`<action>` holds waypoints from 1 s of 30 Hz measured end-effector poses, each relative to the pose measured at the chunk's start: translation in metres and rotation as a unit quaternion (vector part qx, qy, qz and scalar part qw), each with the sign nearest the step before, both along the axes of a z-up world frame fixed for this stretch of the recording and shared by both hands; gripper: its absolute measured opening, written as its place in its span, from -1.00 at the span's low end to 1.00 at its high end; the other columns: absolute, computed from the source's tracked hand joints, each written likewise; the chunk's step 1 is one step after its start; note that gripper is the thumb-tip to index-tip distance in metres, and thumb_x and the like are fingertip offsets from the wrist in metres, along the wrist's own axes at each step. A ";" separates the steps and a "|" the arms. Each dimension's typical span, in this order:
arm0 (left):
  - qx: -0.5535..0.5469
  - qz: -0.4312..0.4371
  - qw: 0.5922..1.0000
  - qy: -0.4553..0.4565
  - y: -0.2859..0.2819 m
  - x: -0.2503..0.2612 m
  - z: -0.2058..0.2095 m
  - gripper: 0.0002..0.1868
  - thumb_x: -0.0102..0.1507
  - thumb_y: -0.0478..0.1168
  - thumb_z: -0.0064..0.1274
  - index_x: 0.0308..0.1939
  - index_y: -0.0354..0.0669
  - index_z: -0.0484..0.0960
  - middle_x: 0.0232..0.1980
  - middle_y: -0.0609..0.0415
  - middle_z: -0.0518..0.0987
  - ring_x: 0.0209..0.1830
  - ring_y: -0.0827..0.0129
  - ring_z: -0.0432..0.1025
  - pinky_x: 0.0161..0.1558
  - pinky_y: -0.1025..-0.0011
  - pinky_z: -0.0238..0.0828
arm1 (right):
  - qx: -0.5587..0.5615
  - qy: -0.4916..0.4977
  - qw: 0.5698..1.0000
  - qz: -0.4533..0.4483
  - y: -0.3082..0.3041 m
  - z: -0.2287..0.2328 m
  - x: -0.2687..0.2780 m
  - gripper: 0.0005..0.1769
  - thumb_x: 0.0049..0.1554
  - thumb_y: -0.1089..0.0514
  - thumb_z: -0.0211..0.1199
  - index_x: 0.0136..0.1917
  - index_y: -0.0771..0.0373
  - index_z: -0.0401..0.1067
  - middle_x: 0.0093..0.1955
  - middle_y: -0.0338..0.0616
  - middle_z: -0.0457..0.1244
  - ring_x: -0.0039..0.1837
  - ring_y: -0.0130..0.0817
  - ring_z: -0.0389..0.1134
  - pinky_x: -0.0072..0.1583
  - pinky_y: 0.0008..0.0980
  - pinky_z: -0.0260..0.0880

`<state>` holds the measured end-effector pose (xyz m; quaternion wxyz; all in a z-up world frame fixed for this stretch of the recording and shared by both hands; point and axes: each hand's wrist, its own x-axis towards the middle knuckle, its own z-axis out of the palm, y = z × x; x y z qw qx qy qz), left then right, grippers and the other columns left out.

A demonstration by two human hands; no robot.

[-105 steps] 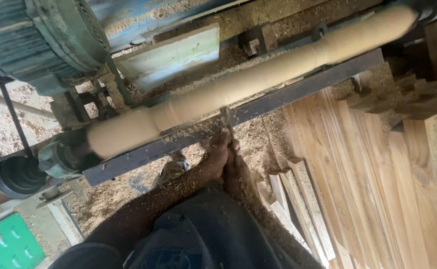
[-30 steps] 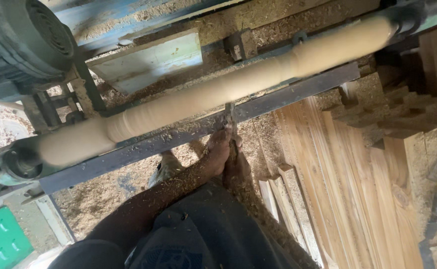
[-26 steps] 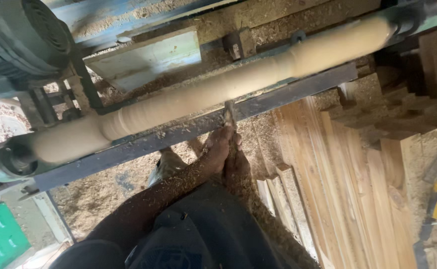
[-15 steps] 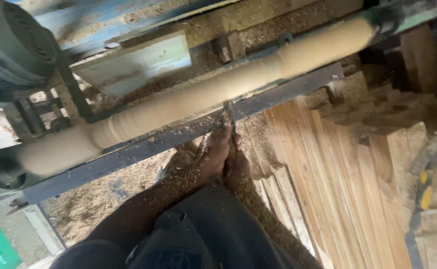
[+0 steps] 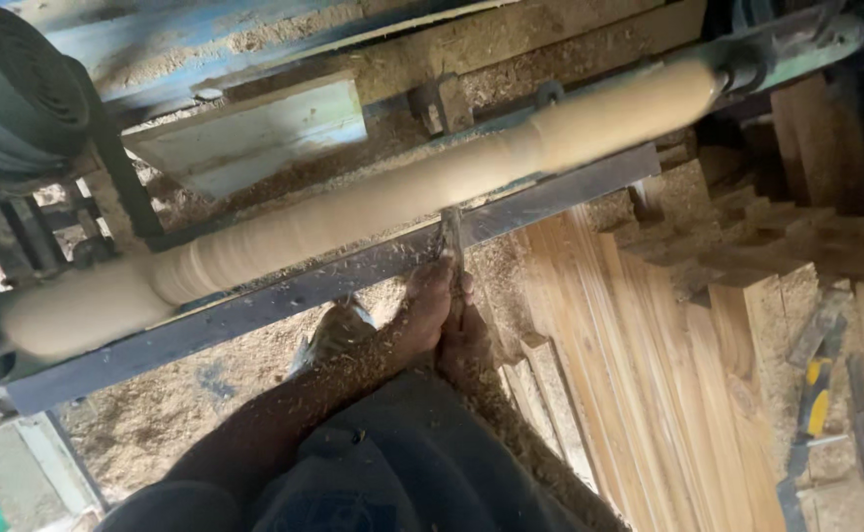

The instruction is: The person shapes a piece of wood on a lathe using a wood-turning chisel and periodically sharpens the tool against a grinding wheel, creating wood shavings and sparks.

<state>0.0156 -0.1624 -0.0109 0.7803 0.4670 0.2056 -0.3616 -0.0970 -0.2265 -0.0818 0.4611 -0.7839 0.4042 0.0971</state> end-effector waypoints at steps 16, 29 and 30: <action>0.052 -0.026 0.996 0.060 -0.029 0.011 0.012 -0.55 0.46 0.15 -0.14 -0.24 -0.14 0.53 -0.42 0.16 0.54 -0.53 0.45 0.41 -0.45 0.46 0.46 | -0.007 0.013 1.000 0.026 -0.025 0.015 0.001 -0.59 0.38 -0.03 0.02 0.29 0.30 0.38 -0.12 0.00 0.39 -0.19 -0.33 0.39 -0.22 -0.38 0.43; 0.043 -0.080 0.994 0.060 -0.048 0.007 -0.006 -0.49 0.45 0.21 -0.32 -0.28 -0.07 0.51 -0.44 0.15 0.49 -0.50 0.42 0.36 -0.37 0.39 0.38 | -0.112 -0.104 0.985 0.075 -0.043 -0.042 -0.025 -0.62 0.35 -0.03 0.11 0.21 0.32 0.45 -0.14 0.03 0.42 -0.17 -0.30 0.41 -0.21 -0.35 0.44; 0.039 -0.078 0.995 0.049 -0.051 0.006 -0.012 -0.48 0.45 0.19 -0.31 -0.29 -0.10 0.52 -0.44 0.12 0.47 -0.50 0.40 0.35 -0.36 0.34 0.39 | -0.191 -0.174 0.966 0.010 -0.040 -0.061 -0.026 -0.61 0.31 -0.02 0.15 0.22 0.30 0.49 -0.19 -0.01 0.43 -0.26 -0.30 0.40 -0.27 -0.34 0.41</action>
